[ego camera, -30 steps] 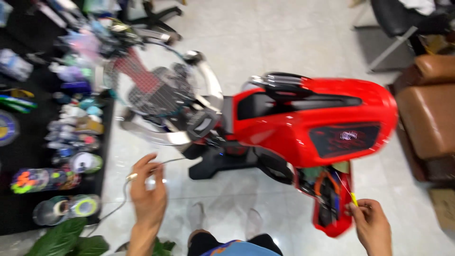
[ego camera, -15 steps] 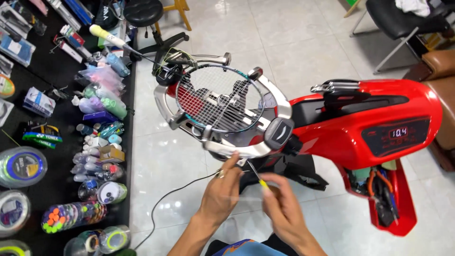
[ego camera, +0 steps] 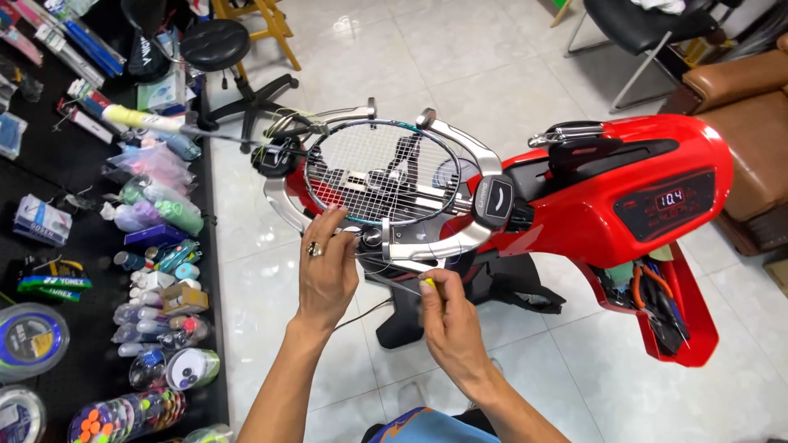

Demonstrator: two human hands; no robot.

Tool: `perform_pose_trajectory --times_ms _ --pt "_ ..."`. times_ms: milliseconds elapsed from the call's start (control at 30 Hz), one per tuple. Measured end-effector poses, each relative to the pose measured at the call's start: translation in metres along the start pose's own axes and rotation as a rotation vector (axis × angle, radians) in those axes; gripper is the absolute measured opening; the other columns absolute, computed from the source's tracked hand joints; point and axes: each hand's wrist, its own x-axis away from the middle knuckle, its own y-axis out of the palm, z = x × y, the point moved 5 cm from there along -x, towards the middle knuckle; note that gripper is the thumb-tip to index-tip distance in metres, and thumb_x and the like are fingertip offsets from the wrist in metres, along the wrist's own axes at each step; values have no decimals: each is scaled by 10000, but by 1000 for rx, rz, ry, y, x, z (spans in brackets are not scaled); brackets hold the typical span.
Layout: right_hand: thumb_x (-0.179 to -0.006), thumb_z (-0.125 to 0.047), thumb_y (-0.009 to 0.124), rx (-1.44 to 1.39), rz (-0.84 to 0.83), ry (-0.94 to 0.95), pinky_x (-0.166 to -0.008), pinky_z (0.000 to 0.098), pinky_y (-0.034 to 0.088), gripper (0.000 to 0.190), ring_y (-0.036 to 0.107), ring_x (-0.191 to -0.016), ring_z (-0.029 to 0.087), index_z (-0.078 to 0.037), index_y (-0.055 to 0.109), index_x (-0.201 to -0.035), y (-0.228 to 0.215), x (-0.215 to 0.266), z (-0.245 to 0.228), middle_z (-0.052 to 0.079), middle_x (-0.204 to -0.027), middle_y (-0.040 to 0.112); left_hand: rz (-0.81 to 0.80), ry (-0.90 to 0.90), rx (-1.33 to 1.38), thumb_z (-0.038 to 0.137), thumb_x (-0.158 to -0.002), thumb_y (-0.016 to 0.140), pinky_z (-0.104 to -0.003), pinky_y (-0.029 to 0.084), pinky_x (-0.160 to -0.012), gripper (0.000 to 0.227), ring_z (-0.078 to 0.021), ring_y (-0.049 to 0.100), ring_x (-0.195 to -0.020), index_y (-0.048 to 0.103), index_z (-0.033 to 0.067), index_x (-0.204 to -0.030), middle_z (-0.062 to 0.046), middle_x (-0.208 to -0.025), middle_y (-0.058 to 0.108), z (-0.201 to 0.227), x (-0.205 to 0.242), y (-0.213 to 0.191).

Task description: The recorder is using a specialized machine to string a badminton racket in a workshop setting.

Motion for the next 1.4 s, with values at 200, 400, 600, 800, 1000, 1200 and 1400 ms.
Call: perform_pose_trajectory --times_ms 200,400,600,800,1000,1200,1400 --pt "-1079 -180 531 -388 4 98 -514 228 338 175 404 -594 70 -47 541 -1192 -13 4 43 -16 -723 506 5 -48 41 -124 -912 660 -503 421 -1194 221 -343 565 -1350 587 -10 -1086 -150 -1333 619 -11 15 18" --pt "-1044 -138 549 -656 103 179 -648 283 481 172 569 -696 129 -39 533 -1184 -88 17 65 44 -780 594 -4 -56 100 -190 -890 606 -503 410 -1191 265 -360 551 -1346 572 0 -1070 -163 -1306 613 -21 26 17" --pt "-1072 -137 582 37 706 81 -827 332 573 153 660 -850 169 -7 525 -1129 -305 53 173 93 -908 663 -8 -118 111 -181 -963 629 -486 419 -1209 259 -351 571 -1358 551 -6 -1138 -179 -1314 625 -18 36 14" --pt "-1046 -199 653 639 867 338 -776 338 512 218 664 -842 191 13 606 -1066 -445 27 241 120 -926 714 0 -175 -23 -159 -1050 655 -487 390 -1253 191 -352 589 -1371 538 -22 -1113 -170 -1281 637 -12 42 10" --pt "-1098 -182 613 351 720 13 -681 236 458 186 560 -754 85 -1 644 -1127 -344 2 114 30 -867 631 48 -210 70 -153 -1005 639 -453 423 -1184 204 -339 578 -1314 545 6 -1091 -167 -1296 639 -18 41 20" --pt "-1024 -90 580 34 164 -40 -548 187 385 238 462 -635 18 -24 680 -1230 -116 5 47 -39 -831 586 61 -203 49 -144 -908 661 -509 414 -1201 230 -348 577 -1329 560 18 -1036 -151 -1276 641 -7 24 14" --pt "-1032 -83 569 -29 -31 -108 -500 205 377 316 440 -572 22 -35 630 -1338 -19 -8 13 -38 -703 539 -56 -102 14 -42 -899 693 -495 332 -1200 170 -324 578 -1326 605 40 -1019 -119 -1284 669 4 5 9"
